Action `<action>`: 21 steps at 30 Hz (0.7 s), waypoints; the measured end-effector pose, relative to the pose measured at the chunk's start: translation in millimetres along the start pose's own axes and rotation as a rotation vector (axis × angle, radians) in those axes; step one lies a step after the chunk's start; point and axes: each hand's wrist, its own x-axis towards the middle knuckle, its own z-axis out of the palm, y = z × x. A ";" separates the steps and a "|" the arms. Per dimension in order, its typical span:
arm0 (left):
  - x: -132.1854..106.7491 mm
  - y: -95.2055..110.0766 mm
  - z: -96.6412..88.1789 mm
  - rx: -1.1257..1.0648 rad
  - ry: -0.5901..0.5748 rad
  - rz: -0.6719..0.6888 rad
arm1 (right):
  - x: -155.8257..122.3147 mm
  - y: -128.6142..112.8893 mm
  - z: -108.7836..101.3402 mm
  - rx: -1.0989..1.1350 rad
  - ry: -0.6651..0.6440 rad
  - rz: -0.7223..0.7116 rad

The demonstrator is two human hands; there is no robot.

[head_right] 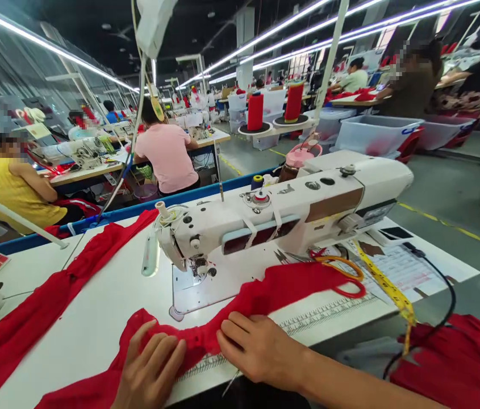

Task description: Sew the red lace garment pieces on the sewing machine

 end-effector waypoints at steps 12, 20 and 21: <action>-22.9 27.5 -15.2 -0.011 0.100 -0.069 | -19.0 -8.2 -5.8 0.096 0.068 -0.015; -21.7 28.5 -11.0 -0.024 0.142 -0.051 | -20.0 -9.5 -10.3 0.076 0.098 0.007; -21.7 28.8 -10.3 -0.034 0.131 -0.053 | -19.9 -9.6 -10.3 0.082 0.104 0.010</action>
